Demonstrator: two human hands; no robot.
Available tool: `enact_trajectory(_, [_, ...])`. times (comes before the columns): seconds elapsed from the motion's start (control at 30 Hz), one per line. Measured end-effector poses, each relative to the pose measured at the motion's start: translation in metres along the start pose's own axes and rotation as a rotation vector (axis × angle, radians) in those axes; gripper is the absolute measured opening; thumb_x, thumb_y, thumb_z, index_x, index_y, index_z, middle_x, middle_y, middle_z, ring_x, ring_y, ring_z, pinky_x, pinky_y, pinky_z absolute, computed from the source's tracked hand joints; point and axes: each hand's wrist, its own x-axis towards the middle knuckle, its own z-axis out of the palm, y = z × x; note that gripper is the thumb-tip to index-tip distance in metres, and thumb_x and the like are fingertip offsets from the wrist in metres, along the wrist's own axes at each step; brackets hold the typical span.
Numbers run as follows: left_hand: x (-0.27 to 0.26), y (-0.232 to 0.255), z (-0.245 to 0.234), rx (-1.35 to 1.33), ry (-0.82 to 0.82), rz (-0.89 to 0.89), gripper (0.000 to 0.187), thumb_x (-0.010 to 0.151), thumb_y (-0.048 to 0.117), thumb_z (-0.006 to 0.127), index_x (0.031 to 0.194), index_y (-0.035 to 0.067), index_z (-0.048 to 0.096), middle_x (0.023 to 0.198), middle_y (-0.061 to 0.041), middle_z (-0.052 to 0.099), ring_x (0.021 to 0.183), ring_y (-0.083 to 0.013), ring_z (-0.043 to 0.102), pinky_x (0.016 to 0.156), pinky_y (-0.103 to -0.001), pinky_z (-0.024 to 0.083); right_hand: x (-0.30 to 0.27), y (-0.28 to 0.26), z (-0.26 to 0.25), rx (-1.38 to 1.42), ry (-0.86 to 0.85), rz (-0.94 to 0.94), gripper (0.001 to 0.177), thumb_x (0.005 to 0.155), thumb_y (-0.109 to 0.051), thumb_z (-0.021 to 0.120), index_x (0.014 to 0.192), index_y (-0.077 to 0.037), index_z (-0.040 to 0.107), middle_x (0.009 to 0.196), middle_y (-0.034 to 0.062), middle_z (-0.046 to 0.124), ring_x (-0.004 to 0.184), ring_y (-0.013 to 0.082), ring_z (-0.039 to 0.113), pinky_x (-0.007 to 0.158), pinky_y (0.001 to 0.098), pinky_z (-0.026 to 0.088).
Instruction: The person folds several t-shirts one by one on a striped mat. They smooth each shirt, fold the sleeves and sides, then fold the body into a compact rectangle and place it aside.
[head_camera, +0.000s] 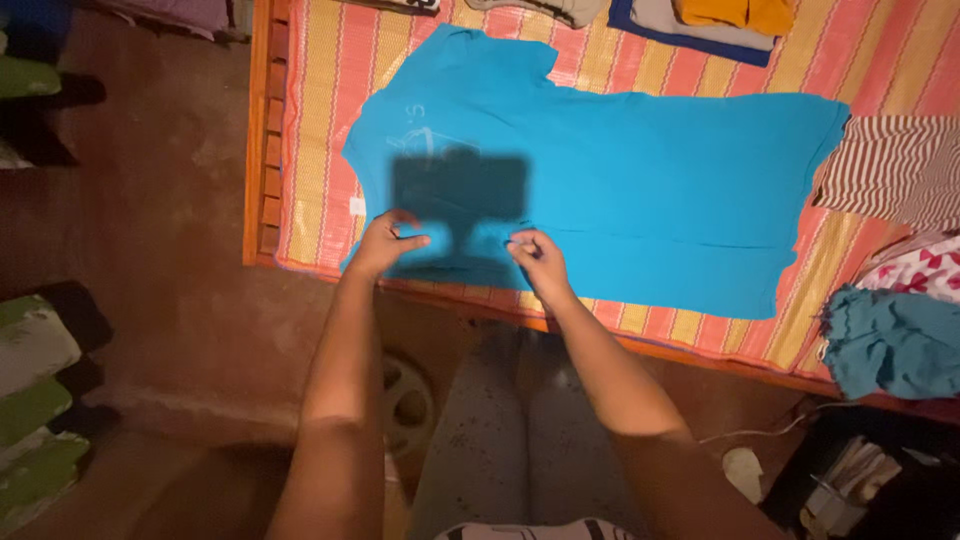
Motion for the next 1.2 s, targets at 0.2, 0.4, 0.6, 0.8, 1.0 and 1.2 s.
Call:
enact_trajectory(0.2, [-0.008,0.003,-0.008,0.070,-0.060,0.467,0.105,0.071,0.015,0.092,0.159,0.011,0.036,0.160,-0.019,0.040,0.150,-0.0369,0.029,0.120,-0.043,0.026,0.000,-0.005,0.000,-0.295,-0.001,-0.370,0.059,0.081,0.009,0.071,0.138,-0.009,0.066,0.124,0.0048,0.055,0.095,0.0122,0.052,0.082,0.0238,0.048])
enact_trajectory(0.4, [-0.019,0.028,-0.002,0.243,0.074,0.370,0.112,0.060,0.011,0.091,0.159,0.013,0.038,0.152,-0.016,0.042,0.141,-0.0382,0.046,0.119,-0.041,0.040,0.006,0.015,-0.001,-0.442,0.073,-0.405,0.067,0.076,0.008,0.068,0.141,-0.009,0.061,0.127,0.0072,0.056,0.090,0.0119,0.057,0.076,0.0263,0.051])
enact_trajectory(0.6, [-0.010,0.118,0.007,0.488,0.325,0.191,0.087,0.074,0.029,0.088,0.150,0.016,0.049,0.132,-0.024,0.054,0.124,-0.0396,0.056,0.104,-0.046,0.049,0.022,-0.013,-0.079,-0.183,0.425,-0.257,0.035,0.103,-0.010,0.060,0.137,-0.006,0.061,0.099,0.0108,0.070,0.084,0.0105,0.063,0.080,0.0268,0.054])
enact_trajectory(0.8, [0.086,0.212,0.020,0.757,0.463,0.092,0.055,0.100,0.040,0.053,0.150,0.017,0.049,0.093,-0.025,0.073,0.084,-0.0468,0.070,0.072,-0.060,0.053,0.069,-0.106,-0.231,-0.631,0.812,-0.518,0.034,0.109,-0.010,0.052,0.142,-0.006,0.059,0.102,0.0169,0.072,0.089,0.0261,0.070,0.082,0.0388,0.056])
enact_trajectory(1.0, [0.203,0.250,0.037,0.716,0.511,-0.006,0.059,0.103,0.035,0.052,0.151,0.004,0.038,0.093,-0.025,0.073,0.083,-0.0442,0.070,0.069,-0.057,0.053,0.122,-0.187,-0.320,-1.111,0.790,-0.314,0.057,0.096,-0.005,0.056,0.150,-0.022,0.049,0.096,0.0212,0.071,0.084,0.0426,0.069,0.070,0.0544,0.052])
enact_trajectory(1.2, [0.242,0.272,0.027,0.777,0.312,-0.295,0.040,0.104,0.031,0.054,0.132,0.002,0.052,0.100,-0.021,0.076,0.091,-0.0372,0.075,0.074,-0.048,0.056,0.154,-0.196,-0.350,-1.020,0.566,-0.145,0.050,0.086,-0.009,0.066,0.133,-0.017,0.050,0.088,0.0153,0.070,0.082,0.0404,0.069,0.069,0.0537,0.052])
